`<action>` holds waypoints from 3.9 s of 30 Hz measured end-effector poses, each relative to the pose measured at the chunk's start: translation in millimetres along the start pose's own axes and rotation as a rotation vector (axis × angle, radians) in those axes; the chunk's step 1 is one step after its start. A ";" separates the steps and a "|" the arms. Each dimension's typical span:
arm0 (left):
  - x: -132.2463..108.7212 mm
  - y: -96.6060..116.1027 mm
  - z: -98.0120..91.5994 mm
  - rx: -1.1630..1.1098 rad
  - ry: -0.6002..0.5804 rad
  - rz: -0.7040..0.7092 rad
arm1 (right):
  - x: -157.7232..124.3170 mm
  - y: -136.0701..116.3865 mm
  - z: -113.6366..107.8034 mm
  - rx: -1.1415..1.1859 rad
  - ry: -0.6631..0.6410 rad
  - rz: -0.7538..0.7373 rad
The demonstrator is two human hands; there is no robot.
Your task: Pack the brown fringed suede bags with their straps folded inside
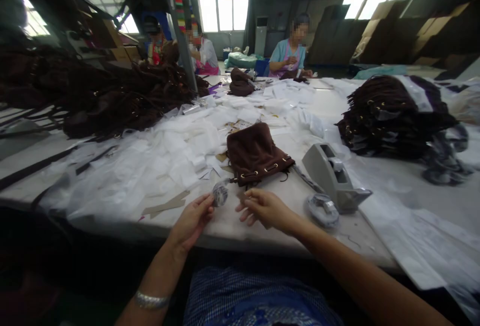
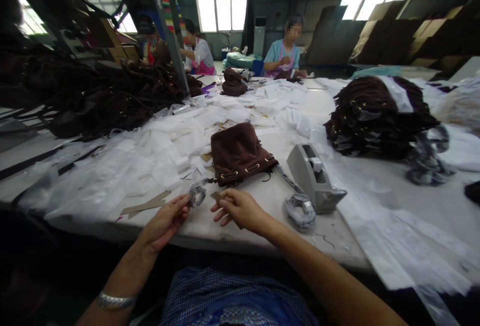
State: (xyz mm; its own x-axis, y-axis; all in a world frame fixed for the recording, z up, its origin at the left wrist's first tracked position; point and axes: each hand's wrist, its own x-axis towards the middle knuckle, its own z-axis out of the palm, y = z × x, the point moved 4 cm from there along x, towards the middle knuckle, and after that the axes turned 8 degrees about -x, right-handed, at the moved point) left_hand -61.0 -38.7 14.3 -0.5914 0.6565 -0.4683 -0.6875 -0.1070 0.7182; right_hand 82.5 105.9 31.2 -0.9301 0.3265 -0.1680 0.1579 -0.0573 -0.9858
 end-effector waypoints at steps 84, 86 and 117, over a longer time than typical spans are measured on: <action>-16.3 -4.5 32.0 0.644 -0.064 0.530 | 9.8 10.1 29.5 0.326 0.399 0.038; -15.2 -4.9 29.9 0.650 -0.022 0.565 | 10.2 7.8 28.9 0.324 0.407 0.020; -2.0 -0.8 15.4 0.381 -0.096 0.314 | 29.8 4.6 -6.0 0.203 0.171 0.010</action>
State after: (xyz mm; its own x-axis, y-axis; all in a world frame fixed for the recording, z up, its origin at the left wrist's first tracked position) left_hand -52.8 -28.5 22.6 -0.6916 0.7037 -0.1627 -0.2694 -0.0423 0.9621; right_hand 57.4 121.0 21.7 -0.8565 0.4787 -0.1930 0.0812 -0.2443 -0.9663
